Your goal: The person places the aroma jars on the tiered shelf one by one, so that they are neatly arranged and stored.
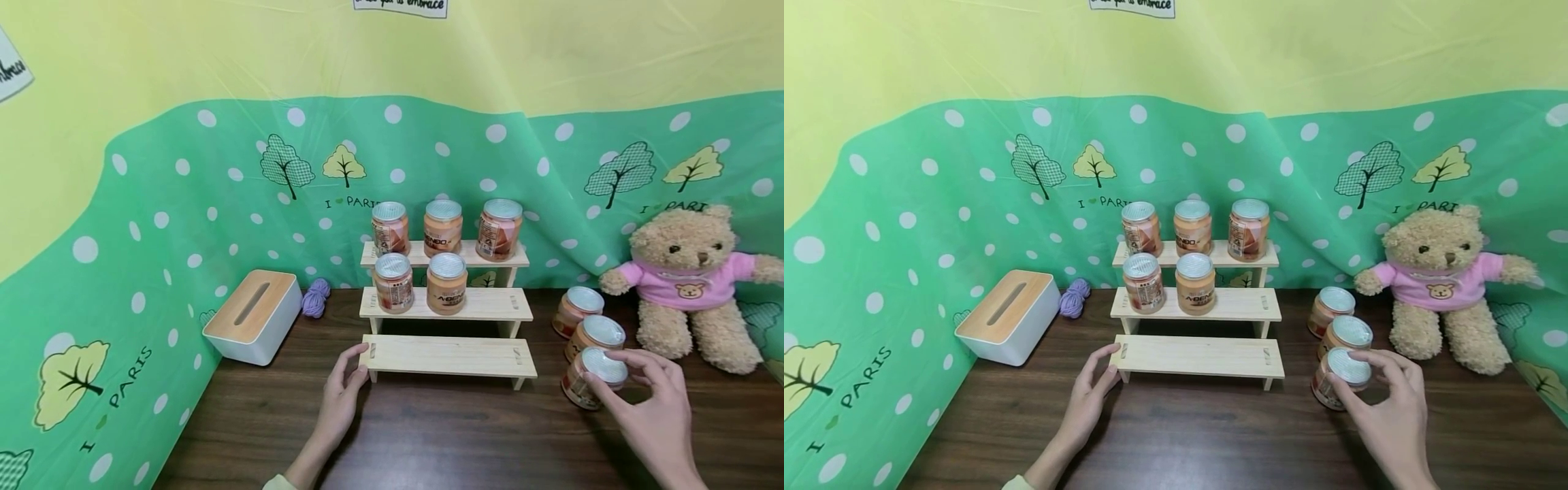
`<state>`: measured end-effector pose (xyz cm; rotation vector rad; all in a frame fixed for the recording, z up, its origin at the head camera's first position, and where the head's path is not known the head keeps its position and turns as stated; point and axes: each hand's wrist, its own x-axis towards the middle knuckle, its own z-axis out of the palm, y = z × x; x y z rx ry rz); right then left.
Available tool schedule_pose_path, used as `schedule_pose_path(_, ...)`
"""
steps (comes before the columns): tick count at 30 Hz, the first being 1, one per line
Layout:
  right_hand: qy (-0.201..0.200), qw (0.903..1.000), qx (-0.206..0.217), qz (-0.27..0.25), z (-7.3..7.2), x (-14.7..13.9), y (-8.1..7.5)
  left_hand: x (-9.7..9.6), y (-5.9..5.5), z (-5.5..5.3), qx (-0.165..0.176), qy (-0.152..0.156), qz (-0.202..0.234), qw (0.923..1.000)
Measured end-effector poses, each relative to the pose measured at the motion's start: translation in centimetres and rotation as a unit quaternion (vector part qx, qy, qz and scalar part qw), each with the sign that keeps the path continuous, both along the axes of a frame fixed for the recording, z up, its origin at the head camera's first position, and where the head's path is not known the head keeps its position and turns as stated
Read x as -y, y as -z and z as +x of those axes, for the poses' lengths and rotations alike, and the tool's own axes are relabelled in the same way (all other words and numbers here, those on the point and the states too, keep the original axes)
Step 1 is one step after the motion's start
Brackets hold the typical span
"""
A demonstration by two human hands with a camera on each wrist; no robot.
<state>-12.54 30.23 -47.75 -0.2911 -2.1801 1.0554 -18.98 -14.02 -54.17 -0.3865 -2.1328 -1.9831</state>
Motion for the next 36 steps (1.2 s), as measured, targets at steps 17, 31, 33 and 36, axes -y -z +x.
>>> schedule_pose_path(17, -0.010, 0.9997, 0.010, -0.020, -0.4, -0.2, 1.2, -0.5, -1.3, 0.3, 0.090, -0.014, -0.002, 0.9958)
schedule_pose_path(31, -0.001, 0.9987, -0.023, -0.046, -0.6, -0.6, 1.2, -0.4, -1.2, 0.3, 0.087, -0.011, 0.001, 0.9961)
schedule_pose_path(33, 0.005, 0.9986, -0.016, -0.050, -0.6, -0.6, 1.2, -0.4, -1.2, 0.3, 0.088, -0.010, 0.002, 0.9961)
schedule_pose_path(36, 0.015, 0.9983, -0.005, -0.056, -0.6, -0.7, 1.2, -0.4, -1.2, 0.4, 0.087, -0.008, 0.004, 0.9962)
